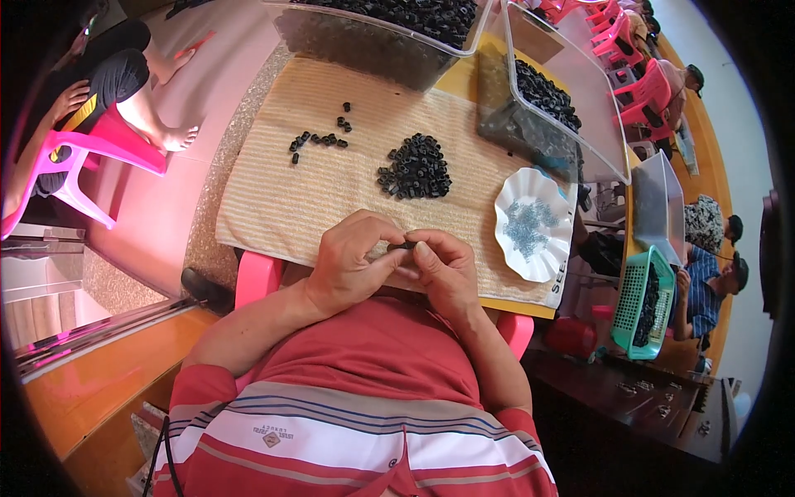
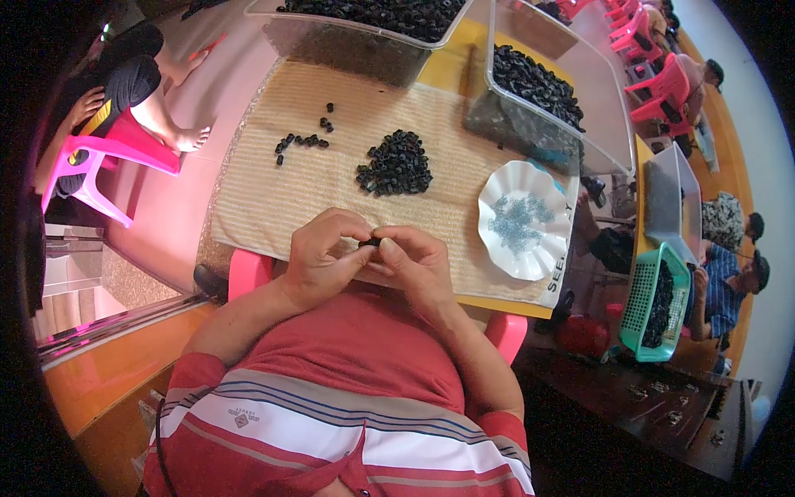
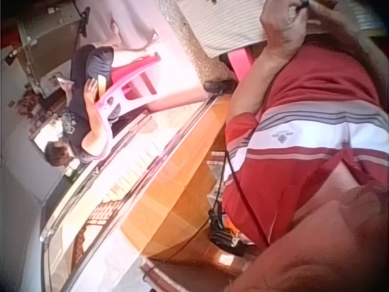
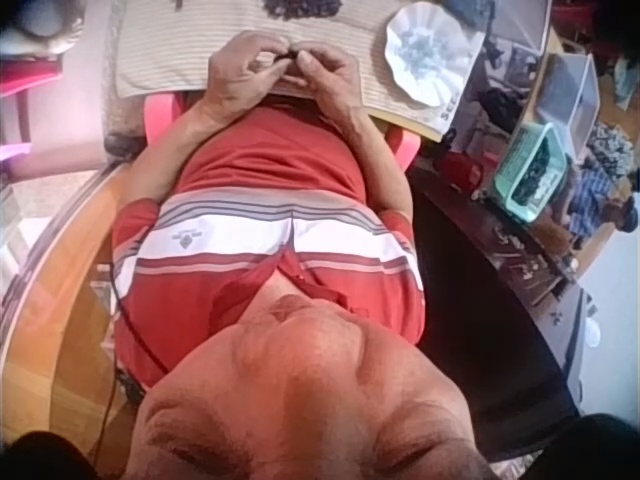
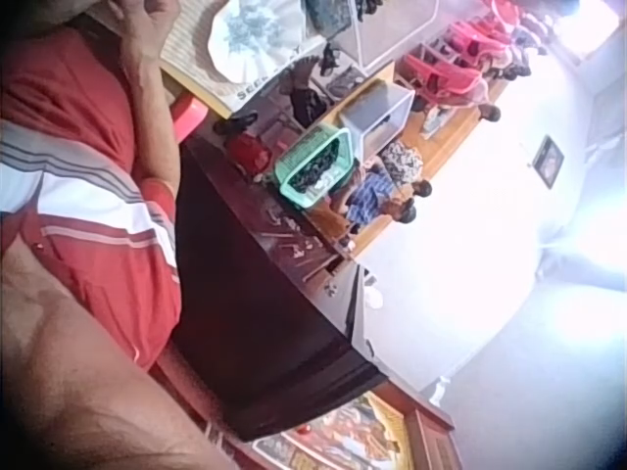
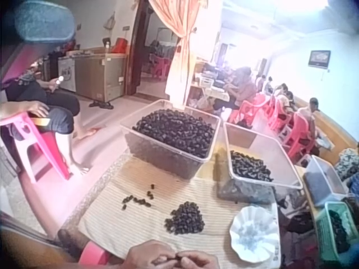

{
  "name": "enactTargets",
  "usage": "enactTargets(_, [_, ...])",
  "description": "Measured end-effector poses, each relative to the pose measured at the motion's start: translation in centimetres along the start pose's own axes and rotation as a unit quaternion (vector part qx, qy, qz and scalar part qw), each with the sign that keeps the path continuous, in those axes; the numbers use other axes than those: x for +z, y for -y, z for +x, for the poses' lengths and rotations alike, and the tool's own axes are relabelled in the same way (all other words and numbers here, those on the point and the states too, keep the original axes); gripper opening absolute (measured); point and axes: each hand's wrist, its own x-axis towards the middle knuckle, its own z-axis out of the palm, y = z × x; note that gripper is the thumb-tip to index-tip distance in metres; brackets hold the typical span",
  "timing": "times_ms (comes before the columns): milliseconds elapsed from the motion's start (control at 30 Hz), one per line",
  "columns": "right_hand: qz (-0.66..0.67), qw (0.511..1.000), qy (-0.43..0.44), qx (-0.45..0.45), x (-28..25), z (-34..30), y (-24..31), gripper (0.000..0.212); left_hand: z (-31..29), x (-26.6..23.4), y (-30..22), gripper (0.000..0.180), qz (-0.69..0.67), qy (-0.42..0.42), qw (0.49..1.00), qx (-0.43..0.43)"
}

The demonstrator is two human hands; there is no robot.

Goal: The person sorts small black plastic components by hand on a table in an assembly area.

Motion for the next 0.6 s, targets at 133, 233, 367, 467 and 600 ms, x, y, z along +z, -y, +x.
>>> enactTargets(133, [0.009, 1.0, -0.001, 0.0, -0.6, 0.0, -0.4, 0.025, 0.0, 0.1, 0.0, 0.027, 0.002, -0.004, 1.0, 0.009])
enactTargets(233, [0.014, 1.0, -0.002, 0.008, -0.2, 0.0, -0.1, 0.024, 0.0, 0.1, 0.0, 0.028, 0.005, -0.005, 1.0, 0.012])
enactTargets(367, [0.022, 1.0, 0.001, 0.022, 0.0, -0.1, 0.5, 0.024, 0.0, 0.1, -0.5, 0.027, 0.016, -0.004, 1.0, 0.025])
enactTargets(467, [0.051, 0.998, 0.011, 0.027, 0.3, -0.2, 0.8, 0.024, -0.2, 0.2, -0.3, 0.027, 0.02, -0.008, 0.999, 0.048])
enactTargets(600, [0.068, 0.997, 0.016, 0.034, 0.5, -0.4, 1.1, 0.022, -0.2, 0.3, -0.6, 0.028, 0.022, -0.006, 0.998, 0.061])
